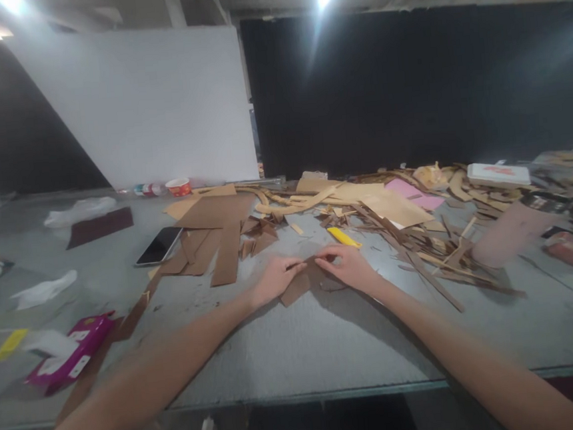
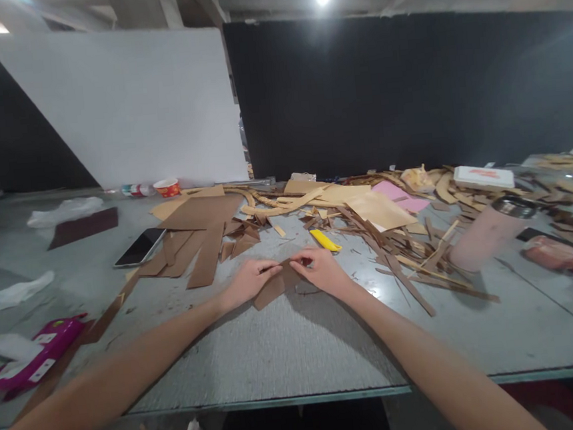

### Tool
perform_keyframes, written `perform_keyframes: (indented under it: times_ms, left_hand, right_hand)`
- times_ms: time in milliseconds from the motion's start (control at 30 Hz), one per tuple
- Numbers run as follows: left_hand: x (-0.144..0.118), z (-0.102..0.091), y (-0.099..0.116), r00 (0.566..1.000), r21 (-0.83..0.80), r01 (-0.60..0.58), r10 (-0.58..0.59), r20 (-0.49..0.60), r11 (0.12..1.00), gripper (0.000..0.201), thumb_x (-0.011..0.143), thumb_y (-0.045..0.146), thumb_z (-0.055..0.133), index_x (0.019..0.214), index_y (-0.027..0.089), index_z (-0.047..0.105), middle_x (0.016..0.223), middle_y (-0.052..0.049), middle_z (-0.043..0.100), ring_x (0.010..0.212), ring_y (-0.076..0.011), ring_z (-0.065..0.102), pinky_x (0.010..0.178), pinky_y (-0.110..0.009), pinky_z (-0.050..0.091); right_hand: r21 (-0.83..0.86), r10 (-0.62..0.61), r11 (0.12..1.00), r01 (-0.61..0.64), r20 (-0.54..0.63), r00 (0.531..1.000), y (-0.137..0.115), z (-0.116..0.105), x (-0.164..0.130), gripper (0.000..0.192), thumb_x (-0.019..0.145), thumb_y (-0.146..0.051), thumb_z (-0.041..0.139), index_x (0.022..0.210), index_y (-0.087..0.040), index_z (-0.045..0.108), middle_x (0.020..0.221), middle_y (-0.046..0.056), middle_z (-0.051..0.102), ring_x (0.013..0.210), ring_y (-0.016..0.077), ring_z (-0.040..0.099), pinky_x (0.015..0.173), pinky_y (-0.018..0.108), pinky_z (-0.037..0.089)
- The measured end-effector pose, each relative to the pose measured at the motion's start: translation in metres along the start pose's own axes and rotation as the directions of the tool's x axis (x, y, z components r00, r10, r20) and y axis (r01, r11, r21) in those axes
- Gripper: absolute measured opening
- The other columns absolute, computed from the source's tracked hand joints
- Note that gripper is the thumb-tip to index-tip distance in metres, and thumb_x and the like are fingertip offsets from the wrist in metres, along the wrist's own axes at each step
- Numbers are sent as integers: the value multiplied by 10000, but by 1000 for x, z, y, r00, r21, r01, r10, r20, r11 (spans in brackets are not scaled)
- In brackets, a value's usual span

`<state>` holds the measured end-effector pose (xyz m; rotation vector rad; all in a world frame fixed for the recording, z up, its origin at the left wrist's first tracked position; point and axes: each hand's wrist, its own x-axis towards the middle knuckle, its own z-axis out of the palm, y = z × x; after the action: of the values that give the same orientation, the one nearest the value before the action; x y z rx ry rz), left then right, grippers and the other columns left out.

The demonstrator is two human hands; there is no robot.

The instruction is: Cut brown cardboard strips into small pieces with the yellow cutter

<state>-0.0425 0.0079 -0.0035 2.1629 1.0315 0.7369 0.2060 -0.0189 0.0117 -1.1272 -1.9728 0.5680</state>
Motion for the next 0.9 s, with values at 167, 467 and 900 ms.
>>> perform_keyframes:
  times_ms: [167,467,900]
  left_hand:
    - [0,2,1,1000,-9,-11,11,6,1000,380,1082,490,568,1015,223,830,997,-29,836,924,-225,738,823,-304,532]
    - [-2,-1,11,985,-15,66,-68,-161,998,208,1026,314,697,1122,227,859,1160,-65,853,1086,-256,791,1010,-363,583]
    - [-1,2,5,964,213,-77,128,-234,974,236,1072,272,664,1250,211,806,1253,-90,805,1209,-266,720,1103,-439,555]
  right_hand:
    - [-6,51,999,-51,4,999,6,1,0,256,974,-395,674,890,-222,843,912,60,831,849,214,731,798,316,543]
    - [78,283,956,-281,-7,959,28,-4,4,321,890,-483,711,870,-208,877,870,65,844,769,237,734,677,318,525]
    - [70,281,958,-279,-24,959,33,-5,5,312,894,-468,710,842,-205,870,814,52,832,750,221,734,670,304,530]
